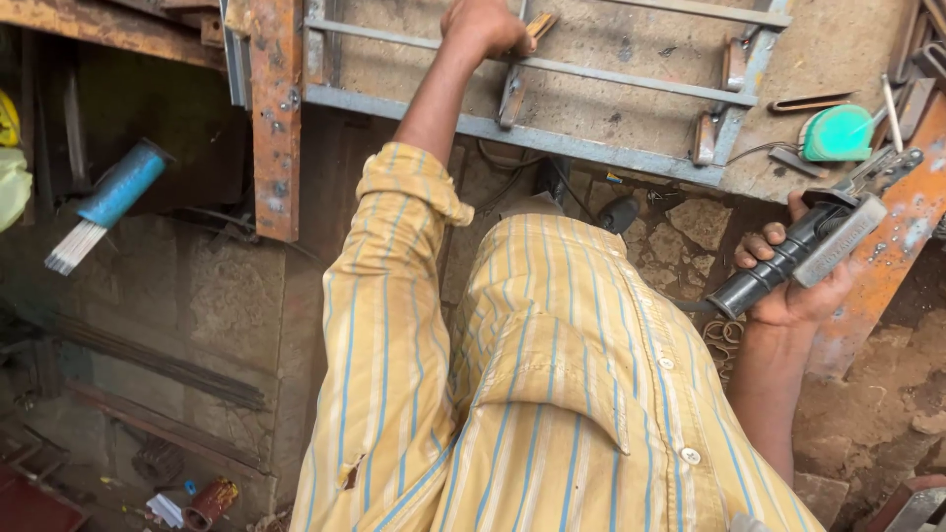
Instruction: The person positions metal pieces onto a metal grill frame by hand and welds them into place using a welding tool.
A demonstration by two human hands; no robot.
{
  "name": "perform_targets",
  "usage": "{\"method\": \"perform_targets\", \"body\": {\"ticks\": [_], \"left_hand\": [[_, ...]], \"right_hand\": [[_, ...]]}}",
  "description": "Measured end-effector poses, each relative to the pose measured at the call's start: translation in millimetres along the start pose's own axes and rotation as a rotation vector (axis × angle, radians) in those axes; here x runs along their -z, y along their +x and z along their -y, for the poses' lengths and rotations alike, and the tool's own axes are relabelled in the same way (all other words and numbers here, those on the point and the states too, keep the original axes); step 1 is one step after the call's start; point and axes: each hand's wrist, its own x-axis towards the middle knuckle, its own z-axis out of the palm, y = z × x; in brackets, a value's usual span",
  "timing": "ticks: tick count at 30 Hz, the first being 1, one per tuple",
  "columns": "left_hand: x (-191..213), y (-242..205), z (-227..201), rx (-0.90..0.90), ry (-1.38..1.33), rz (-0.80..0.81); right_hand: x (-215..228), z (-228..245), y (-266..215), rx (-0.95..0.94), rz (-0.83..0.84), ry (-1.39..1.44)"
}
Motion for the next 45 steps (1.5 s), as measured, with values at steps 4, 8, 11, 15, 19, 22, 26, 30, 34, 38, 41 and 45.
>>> {"method": "perform_targets", "body": {"ticks": [4, 8, 11, 15, 19, 22, 26, 30, 34, 38, 41, 45], "left_hand": [[-0.6, -1.7, -4.5, -0.024, 0.057, 0.013], [-4.4, 2.1, -8.1, -0.030, 0.097, 0.019], [-8.5, 6.5, -10.7, -0.037, 0.131, 0.015], [-21.7, 10.7, -8.9, -0.033, 0.106, -0.003], [-34.7, 20.6, 1.3, -0.035, 0.090, -0.056], [-46.3, 27.3, 3.1, -0.064, 0.149, -0.178], [-50.0, 26.5, 3.5, -0.102, 0.148, -0.163], [-51.7, 22.4, 4.4, -0.054, 0.050, -0.144], [-56.1, 30.1, 9.7, -0.052, 0.061, -0.110], [-66.2, 27.7, 9.3, -0.068, 0.025, -0.382], [-68.7, 15.7, 5.0, -0.029, -0.012, -0.381], [-56.4, -11.6, 2.1, -0.105, -0.070, -0.602]], "right_hand": [[-2.6, 1.9, 1.8, -0.030, 0.008, 0.026], [-3.8, 1.1, 2.8, -0.033, 0.020, -0.007], [-4.2, 1.8, 3.2, -0.030, 0.013, -0.014], [-5.1, -0.5, -0.5, -0.029, 0.013, -0.021], [-4.7, -0.4, -1.7, -0.038, -0.014, -0.015], [-3.5, -0.9, -2.1, -0.032, -0.027, -0.049], [-4.8, -0.8, -3.1, -0.048, -0.035, -0.032], [-8.7, -2.8, -5.5, -0.039, -0.034, -0.036], [-17.9, -3.9, -10.0, -0.044, -0.066, -0.063], [-36.2, -15.1, -17.5, 0.046, -0.147, -0.243], [-58.1, -23.1, -21.3, 0.146, -0.242, -0.460], [-89.4, -34.3, -27.5, 0.252, -0.159, -0.597]]}}
